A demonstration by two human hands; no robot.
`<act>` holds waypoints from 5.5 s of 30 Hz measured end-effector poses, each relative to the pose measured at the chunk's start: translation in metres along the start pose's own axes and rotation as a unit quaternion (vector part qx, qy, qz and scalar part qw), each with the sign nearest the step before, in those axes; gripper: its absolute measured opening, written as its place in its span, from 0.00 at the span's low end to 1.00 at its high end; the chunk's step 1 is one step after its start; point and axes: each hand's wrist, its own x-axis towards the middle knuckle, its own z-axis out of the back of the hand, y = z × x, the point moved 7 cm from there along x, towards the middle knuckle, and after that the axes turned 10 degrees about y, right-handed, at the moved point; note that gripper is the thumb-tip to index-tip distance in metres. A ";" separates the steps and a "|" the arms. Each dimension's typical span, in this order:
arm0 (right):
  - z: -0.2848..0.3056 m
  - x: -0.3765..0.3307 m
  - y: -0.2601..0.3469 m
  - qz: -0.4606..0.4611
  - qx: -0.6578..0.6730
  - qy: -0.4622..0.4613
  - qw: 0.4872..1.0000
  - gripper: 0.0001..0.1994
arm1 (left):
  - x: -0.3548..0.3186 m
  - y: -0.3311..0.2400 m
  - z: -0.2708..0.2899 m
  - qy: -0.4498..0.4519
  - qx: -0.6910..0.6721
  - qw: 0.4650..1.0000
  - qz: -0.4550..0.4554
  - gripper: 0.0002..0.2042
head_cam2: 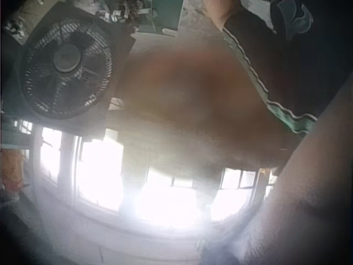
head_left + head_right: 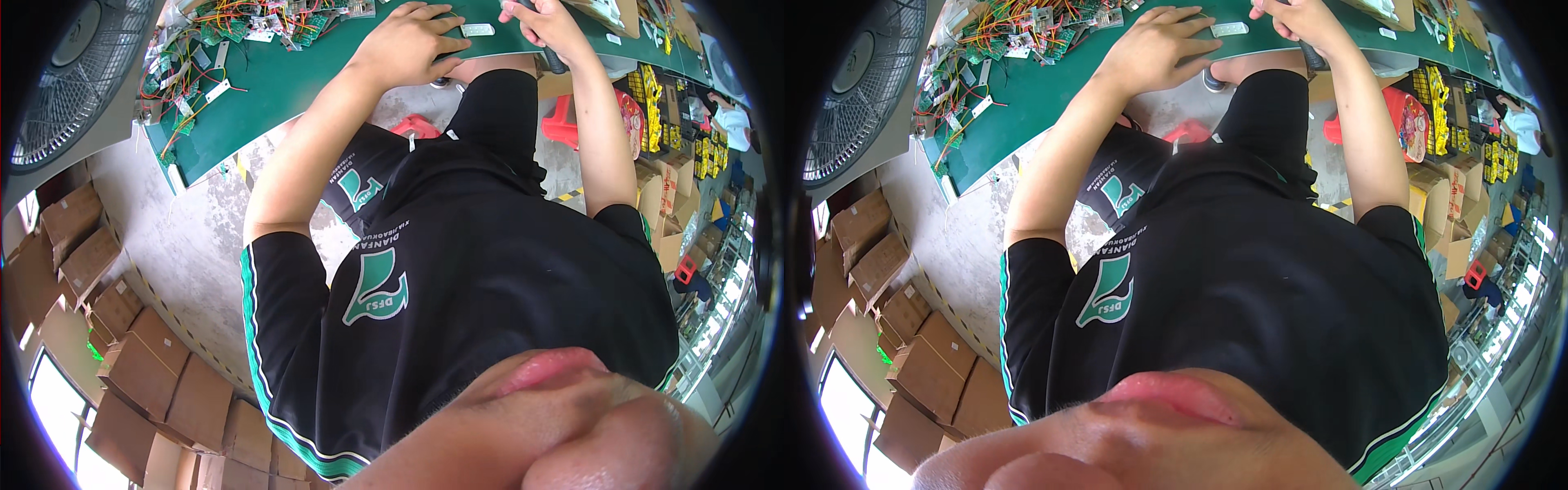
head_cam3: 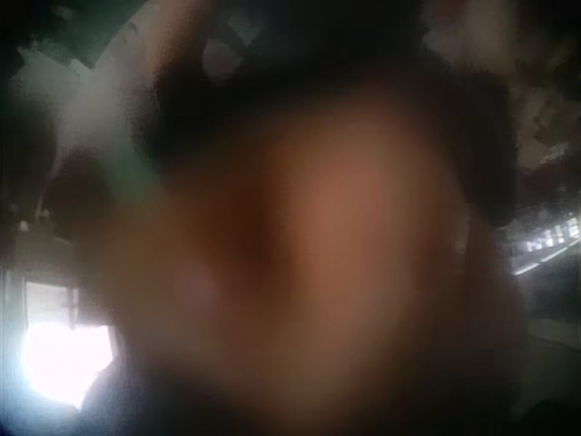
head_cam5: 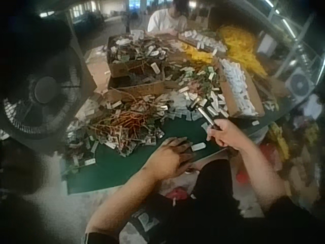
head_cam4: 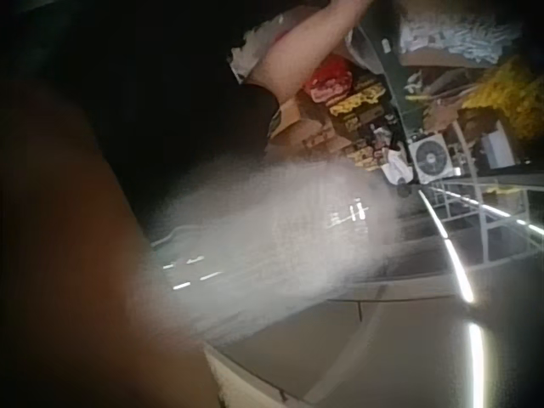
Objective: The person assembles electronic components by attaching small plastic pieces to circuit boards with pliers.
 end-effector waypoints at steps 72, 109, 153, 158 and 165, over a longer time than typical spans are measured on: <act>-0.043 0.021 0.037 -0.079 -0.318 0.031 0.944 0.21 | -0.004 0.007 -0.006 0.017 -0.035 0.999 -0.017 0.17; -0.026 -0.088 -0.075 0.165 -0.148 -0.193 0.956 0.15 | 0.001 0.000 0.002 0.026 -0.030 0.999 -0.010 0.17; -0.004 0.139 0.016 0.224 0.422 0.530 0.701 0.13 | 0.112 0.118 0.231 -0.169 -0.052 0.903 0.390 0.15; -0.015 0.137 0.020 0.193 0.406 0.565 0.692 0.16 | 0.184 0.221 0.345 -0.153 0.014 0.864 0.479 0.11; -0.014 0.128 0.027 0.202 0.410 0.575 0.678 0.13 | 0.147 0.218 0.252 -0.392 -0.098 0.882 0.244 0.11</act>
